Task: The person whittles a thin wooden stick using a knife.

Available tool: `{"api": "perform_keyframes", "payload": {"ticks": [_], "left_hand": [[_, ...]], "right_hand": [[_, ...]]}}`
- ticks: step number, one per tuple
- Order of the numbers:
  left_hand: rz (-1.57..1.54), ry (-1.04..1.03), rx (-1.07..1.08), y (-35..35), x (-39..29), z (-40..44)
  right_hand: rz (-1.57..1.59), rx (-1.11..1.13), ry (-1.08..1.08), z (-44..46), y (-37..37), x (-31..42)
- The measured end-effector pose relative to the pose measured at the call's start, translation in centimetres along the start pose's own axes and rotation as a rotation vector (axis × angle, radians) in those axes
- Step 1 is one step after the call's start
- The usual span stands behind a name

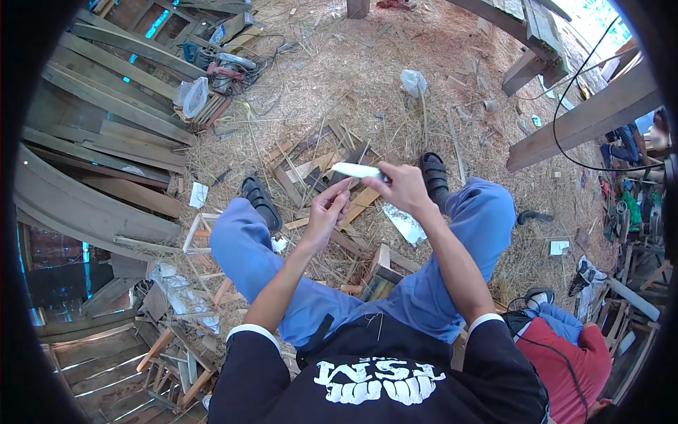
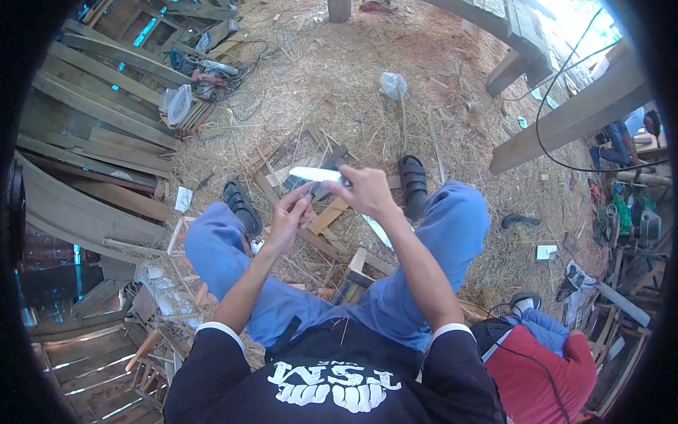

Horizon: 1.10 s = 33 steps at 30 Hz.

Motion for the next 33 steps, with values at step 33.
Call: {"api": "perform_keyframes", "payload": {"ticks": [33], "left_hand": [[0.026,0.158,0.193,-1.7,0.7,-2.2]], "right_hand": [[-0.007,-0.1,-0.184,1.8,3.0,-3.9]]}}
Point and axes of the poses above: each hand's wrist, its own z-axis towards the middle knuckle, its own y-axis out of the back of the hand, x = y × z, the point moved 8 cm from there along z, towards the middle knuckle, and after that the axes turned 8 degrees about -x, right-handed, at the moved point
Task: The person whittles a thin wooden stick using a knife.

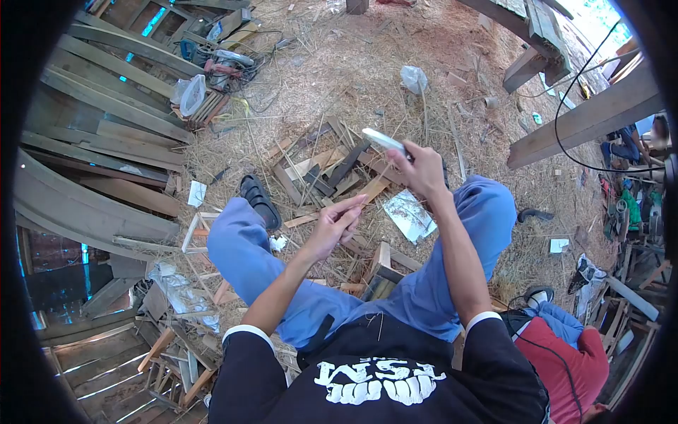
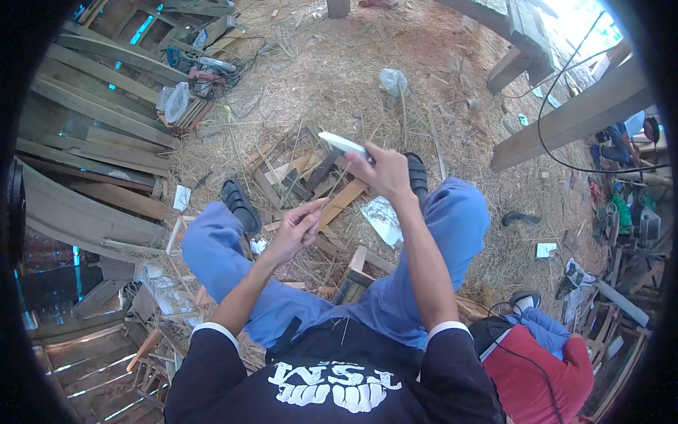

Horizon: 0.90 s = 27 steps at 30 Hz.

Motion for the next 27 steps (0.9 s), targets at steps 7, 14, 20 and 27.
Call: {"api": "perform_keyframes", "payload": {"ticks": [7,14,20,27], "left_hand": [[-0.054,-0.128,-0.136,2.1,-0.7,1.9],[-0.001,-0.189,-0.177,2.8,-0.9,2.2],[-0.024,-0.205,-0.152,2.3,-1.3,2.1],[-0.021,-0.204,-0.128,2.3,-1.2,2.0]], "right_hand": [[-0.001,0.1,0.144,-1.6,-2.5,2.1],[-0.018,0.262,0.249,-3.2,-5.8,4.4],[0.053,0.249,0.321,-3.9,-6.3,6.0],[0.07,0.274,0.337,-4.2,-6.4,6.0]]}}
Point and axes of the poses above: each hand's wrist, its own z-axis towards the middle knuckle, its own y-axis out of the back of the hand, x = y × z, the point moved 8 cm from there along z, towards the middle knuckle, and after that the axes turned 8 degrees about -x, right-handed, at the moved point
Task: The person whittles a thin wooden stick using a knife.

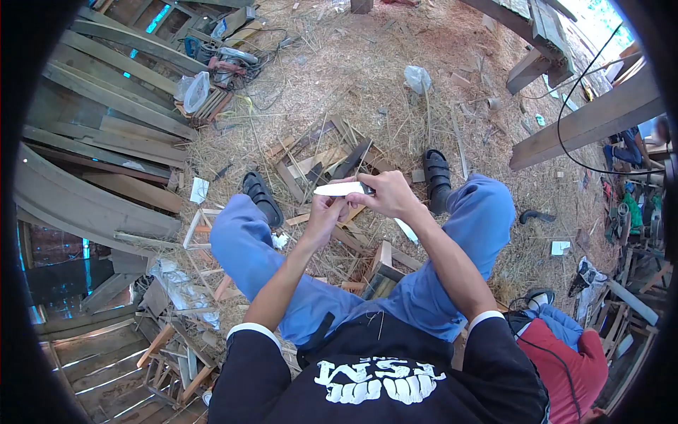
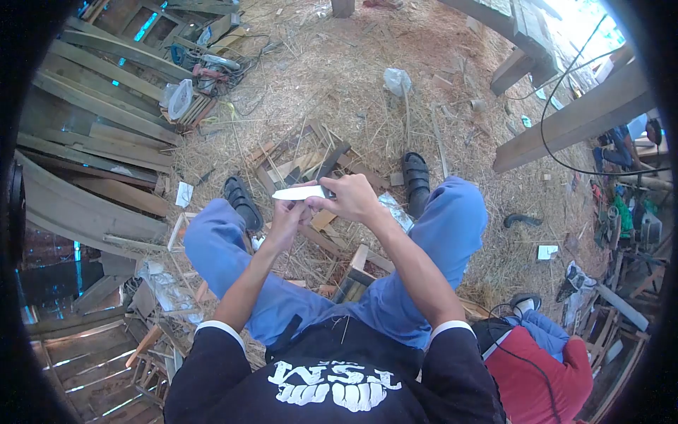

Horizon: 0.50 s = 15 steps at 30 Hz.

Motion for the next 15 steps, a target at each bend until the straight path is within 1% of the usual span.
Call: {"api": "perform_keyframes", "payload": {"ticks": [9,15], "left_hand": [[-0.093,0.165,0.033,-1.0,-0.3,-1.0],[-0.082,0.178,0.03,-1.1,-0.7,-1.0]], "right_hand": [[-0.066,-0.011,0.069,-0.3,1.0,0.3],[-0.102,-0.056,0.103,-0.3,1.3,-0.1]]}}
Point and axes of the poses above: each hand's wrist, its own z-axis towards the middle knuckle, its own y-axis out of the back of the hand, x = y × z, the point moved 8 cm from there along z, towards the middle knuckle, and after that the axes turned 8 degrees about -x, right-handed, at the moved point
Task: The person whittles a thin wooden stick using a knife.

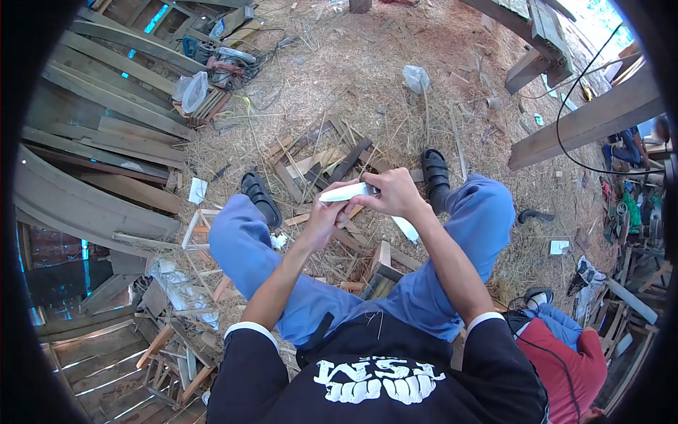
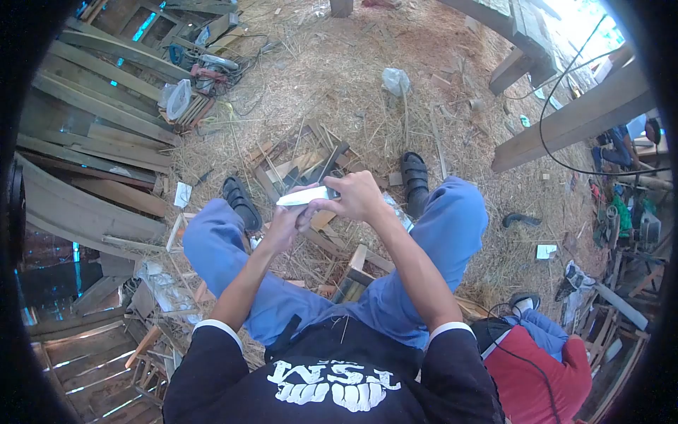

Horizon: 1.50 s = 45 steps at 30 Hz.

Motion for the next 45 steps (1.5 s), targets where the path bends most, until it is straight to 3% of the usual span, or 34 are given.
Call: {"api": "perform_keyframes", "payload": {"ticks": [33,36,41,45], "left_hand": [[-0.141,0.013,0.021,0.2,0.5,0.8],[-0.141,-0.001,0.042,0.4,0.7,1.2],[-0.071,0.027,0.016,0.5,0.8,-0.5],[-0.078,-0.015,0.021,0.6,0.3,0.0]], "right_hand": [[-0.119,-0.07,-0.076,0.5,0.9,-1.1],[-0.175,0.031,-0.093,0.6,0.9,-1.2],[-0.091,-0.251,-0.466,0.5,5.0,-7.6],[-0.097,-0.289,-0.547,-0.1,6.0,-8.4]]}}
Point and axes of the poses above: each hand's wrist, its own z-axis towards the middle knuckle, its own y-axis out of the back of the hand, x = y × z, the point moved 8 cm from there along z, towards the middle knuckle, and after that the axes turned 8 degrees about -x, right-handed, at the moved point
